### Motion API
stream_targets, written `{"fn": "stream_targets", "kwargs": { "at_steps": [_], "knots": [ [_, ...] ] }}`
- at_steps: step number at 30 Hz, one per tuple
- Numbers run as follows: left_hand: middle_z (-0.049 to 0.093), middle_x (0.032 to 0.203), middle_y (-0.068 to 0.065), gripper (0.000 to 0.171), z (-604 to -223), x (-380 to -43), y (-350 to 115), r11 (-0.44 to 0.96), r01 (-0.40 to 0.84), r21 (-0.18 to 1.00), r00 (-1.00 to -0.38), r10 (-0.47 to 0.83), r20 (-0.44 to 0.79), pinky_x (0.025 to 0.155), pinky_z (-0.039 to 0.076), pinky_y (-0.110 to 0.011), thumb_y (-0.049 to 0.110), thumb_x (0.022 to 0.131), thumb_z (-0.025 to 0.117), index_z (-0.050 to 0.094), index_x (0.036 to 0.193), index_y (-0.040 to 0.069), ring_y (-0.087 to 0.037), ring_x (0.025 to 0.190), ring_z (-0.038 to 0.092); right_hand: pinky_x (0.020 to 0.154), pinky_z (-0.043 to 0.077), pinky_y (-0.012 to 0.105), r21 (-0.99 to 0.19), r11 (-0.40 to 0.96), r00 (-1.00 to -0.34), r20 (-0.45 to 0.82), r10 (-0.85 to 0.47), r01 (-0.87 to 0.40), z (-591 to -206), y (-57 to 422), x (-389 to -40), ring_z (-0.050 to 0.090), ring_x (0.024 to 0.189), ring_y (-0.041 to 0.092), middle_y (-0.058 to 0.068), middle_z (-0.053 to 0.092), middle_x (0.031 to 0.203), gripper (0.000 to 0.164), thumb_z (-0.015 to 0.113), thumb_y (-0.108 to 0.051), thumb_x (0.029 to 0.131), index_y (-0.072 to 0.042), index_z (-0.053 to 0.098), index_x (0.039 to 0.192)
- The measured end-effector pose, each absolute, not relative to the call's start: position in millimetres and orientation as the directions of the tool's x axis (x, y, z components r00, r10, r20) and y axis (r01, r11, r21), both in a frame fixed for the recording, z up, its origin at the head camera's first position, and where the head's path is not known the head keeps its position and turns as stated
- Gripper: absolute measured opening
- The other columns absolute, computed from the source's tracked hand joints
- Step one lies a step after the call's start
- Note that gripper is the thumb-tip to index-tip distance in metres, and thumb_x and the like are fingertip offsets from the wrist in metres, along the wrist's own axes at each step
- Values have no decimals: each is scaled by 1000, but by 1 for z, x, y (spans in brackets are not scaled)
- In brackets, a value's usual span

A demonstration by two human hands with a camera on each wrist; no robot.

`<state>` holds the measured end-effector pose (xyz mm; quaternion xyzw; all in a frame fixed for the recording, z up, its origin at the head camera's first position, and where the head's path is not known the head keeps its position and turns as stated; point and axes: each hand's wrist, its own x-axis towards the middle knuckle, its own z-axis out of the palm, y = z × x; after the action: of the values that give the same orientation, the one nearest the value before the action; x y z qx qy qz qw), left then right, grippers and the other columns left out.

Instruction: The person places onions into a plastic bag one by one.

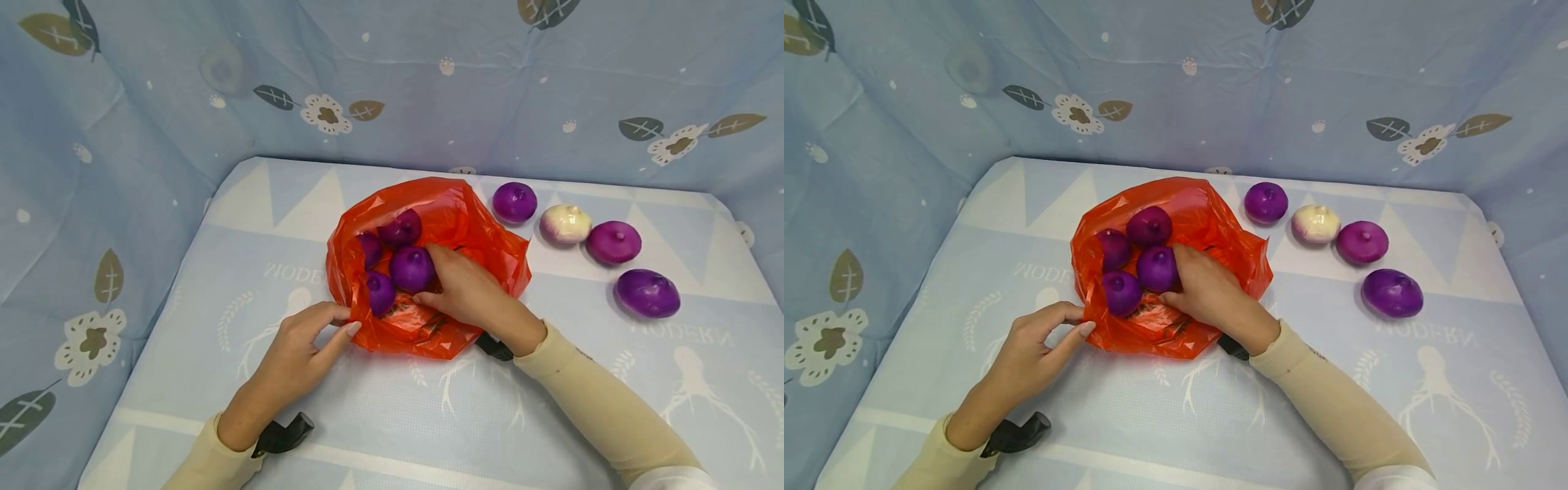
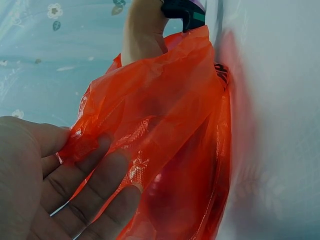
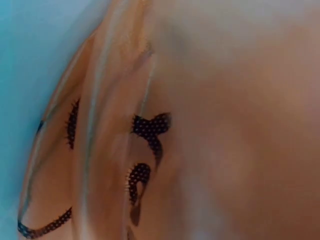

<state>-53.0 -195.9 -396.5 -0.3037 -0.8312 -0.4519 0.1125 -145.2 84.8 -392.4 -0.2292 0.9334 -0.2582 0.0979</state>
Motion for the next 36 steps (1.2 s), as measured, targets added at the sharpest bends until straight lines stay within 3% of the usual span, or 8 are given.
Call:
{"fn": "stream_targets", "kwargs": {
  "at_steps": [16,20,24,27,31,36],
  "knots": [
    [73,100,3,21,-398,-53,-195,408,602,687,-793,403,456,91,54,-19,0,90,79,70,107,9,-14,93,69,111,47,50,-573,709,-850,-41,-525,-410,-395,89,-134,56,126,33,16,56,131,82,90,-28,86,1,41,145],
    [73,101,2,21,-398,-53,-195,412,601,685,-795,402,455,92,54,-19,0,90,79,70,107,9,-14,94,69,118,38,52,-523,752,-857,-72,-509,-403,-390,90,-128,47,139,38,22,49,146,95,87,-34,88,4,31,155],
    [73,101,3,20,-397,-53,-195,422,597,682,-798,399,452,92,54,-19,1,91,78,70,107,9,-14,94,69,123,27,54,-473,795,-873,-102,-477,-380,-378,92,-121,31,152,41,26,32,163,106,84,-38,91,6,20,162],
    [73,101,2,19,-397,-53,-195,424,599,679,-797,401,452,91,54,-19,1,92,78,70,107,9,-15,94,69,124,24,54,-455,807,-877,-104,-469,-377,-367,95,-113,25,155,40,24,27,167,106,83,-41,91,5,20,163],
    [73,101,3,19,-396,-53,-196,426,604,673,-793,404,456,91,54,-19,2,92,78,70,108,10,-15,93,69,122,28,55,-449,803,-879,-76,-471,-392,-357,104,-101,22,156,36,18,25,170,103,82,-44,91,0,24,164],
    [73,100,4,18,-396,-53,-196,422,606,674,-791,404,459,90,54,-19,3,92,78,70,107,10,-13,93,68,118,35,58,-485,739,-858,48,-511,-467,-351,123,-85,29,154,32,11,33,167,83,80,-43,93,-4,43,158]
  ]
}}
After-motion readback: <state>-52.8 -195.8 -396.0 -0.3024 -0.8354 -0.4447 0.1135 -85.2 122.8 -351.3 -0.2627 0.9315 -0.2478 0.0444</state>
